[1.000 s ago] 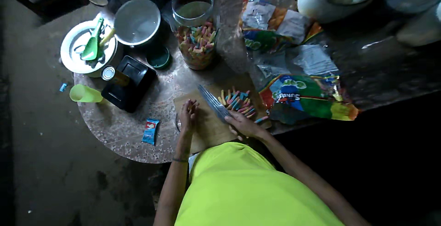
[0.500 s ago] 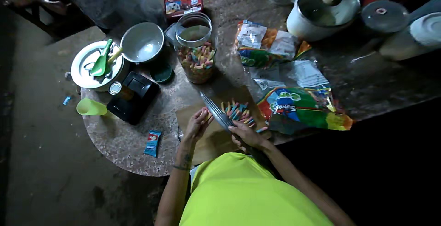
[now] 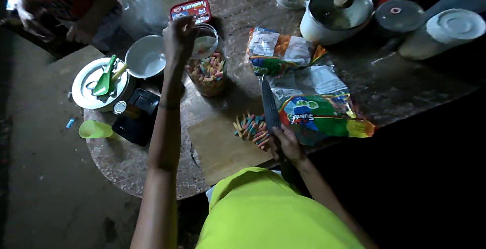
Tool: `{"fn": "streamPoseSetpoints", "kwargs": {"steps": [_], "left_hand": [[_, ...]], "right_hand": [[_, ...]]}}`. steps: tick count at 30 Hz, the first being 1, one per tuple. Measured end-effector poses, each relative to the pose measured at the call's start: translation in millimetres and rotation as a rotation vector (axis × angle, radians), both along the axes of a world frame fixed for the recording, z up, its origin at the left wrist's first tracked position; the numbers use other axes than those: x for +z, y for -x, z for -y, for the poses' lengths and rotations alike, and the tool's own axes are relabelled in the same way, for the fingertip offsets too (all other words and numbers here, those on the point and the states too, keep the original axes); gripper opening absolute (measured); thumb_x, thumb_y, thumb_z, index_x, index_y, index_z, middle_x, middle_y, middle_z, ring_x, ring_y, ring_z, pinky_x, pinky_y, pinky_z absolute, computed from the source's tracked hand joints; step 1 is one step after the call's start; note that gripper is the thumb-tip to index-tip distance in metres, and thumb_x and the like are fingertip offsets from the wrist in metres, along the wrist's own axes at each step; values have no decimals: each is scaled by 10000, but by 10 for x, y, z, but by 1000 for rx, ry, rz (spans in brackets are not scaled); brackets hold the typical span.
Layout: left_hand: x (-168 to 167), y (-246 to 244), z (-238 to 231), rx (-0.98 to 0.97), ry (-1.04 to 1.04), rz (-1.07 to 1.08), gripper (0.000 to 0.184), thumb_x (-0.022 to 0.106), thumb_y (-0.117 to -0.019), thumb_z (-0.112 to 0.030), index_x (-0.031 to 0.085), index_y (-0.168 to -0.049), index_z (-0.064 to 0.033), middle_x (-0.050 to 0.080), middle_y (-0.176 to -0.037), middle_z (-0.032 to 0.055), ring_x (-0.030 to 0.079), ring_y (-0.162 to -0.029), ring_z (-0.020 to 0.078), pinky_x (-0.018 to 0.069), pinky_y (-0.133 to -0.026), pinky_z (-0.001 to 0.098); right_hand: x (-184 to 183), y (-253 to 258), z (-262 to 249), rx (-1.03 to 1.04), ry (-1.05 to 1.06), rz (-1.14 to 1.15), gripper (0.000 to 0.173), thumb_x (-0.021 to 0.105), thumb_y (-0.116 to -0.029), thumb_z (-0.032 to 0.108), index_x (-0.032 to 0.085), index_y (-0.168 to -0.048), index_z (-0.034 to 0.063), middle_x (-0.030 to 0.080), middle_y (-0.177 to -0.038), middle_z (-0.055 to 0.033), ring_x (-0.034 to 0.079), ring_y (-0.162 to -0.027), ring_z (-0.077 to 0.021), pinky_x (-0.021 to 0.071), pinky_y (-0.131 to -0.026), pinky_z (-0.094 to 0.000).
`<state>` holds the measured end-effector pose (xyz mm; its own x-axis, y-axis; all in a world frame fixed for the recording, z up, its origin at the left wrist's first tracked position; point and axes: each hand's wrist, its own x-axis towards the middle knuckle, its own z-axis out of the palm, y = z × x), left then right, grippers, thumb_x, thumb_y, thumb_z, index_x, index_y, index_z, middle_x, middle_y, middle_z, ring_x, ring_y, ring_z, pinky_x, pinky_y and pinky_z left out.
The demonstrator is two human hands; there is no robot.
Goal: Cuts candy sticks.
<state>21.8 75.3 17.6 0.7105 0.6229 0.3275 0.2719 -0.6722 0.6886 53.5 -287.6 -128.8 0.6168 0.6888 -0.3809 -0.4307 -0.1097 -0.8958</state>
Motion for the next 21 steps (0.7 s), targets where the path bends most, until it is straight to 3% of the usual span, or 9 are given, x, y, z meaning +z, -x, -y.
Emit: {"fn": "streamPoseSetpoints", "kwargs": {"steps": [2, 5, 6, 8, 11, 14, 21], "left_hand": [[-43, -110, 105, 29, -80, -14, 363, 660, -974, -155, 666, -1288, 28, 657, -1299, 235, 626, -1223, 310, 451, -1083, 428], [-447, -103, 596, 50, -252, 282, 250, 583, -990, -81, 723, -1171, 21, 671, -1256, 221, 661, -1148, 286, 537, -987, 384], [-639, -11, 865, 43, -227, 257, 261, 589, -996, -99, 711, -1193, 23, 664, -1258, 235, 666, -1125, 305, 550, -954, 406], [-1000, 280, 1383, -36, -37, -106, 346, 604, -1035, -211, 636, -1317, -13, 634, -1297, 237, 649, -1144, 366, 537, -979, 508], [-1646, 454, 1658, -62, 262, -611, 495, 566, -1053, -385, 572, -1369, -3, 680, -1166, 263, 670, -1079, 438, 527, -931, 611], [-2117, 510, 1815, -2, 380, -633, 546, 606, -1032, -372, 524, -1385, 37, 660, -1183, 284, 651, -1111, 436, 505, -968, 596], [-1897, 484, 1827, 11, 494, -651, 449, 624, -1016, -270, 563, -1378, -12, 682, -1169, 248, 657, -1121, 411, 505, -980, 575]], "right_hand": [[-43, 16, 60, -47, 8, 27, 243, 285, -1107, 110, 484, -1213, 19, 576, -624, 38, 502, -390, -39, 476, -365, -203], [-127, -11, 217, -103, 30, 45, 263, 285, -1113, 130, 473, -1256, 14, 585, -622, 32, 528, -399, -56, 490, -368, -220], [-127, -27, 264, -119, 37, 29, 250, 277, -1115, 137, 465, -1236, 27, 565, -597, 37, 510, -381, -56, 481, -354, -220], [-133, -85, 352, -128, 35, 8, 220, 263, -1101, 148, 457, -1156, 59, 514, -554, 51, 478, -355, -55, 467, -339, -222], [-115, -152, 425, -140, 49, -7, 220, 261, -1105, 136, 456, -1158, 50, 511, -547, 49, 481, -353, -50, 470, -339, -217], [-128, -178, 397, -139, 61, -20, 220, 258, -1114, 145, 452, -1159, 50, 513, -552, 38, 484, -351, -58, 474, -336, -225], [-118, -23, 202, -59, 60, -34, 218, 266, -1109, 130, 452, -1186, 47, 494, -531, 46, 493, -357, -62, 472, -341, -228]]}}
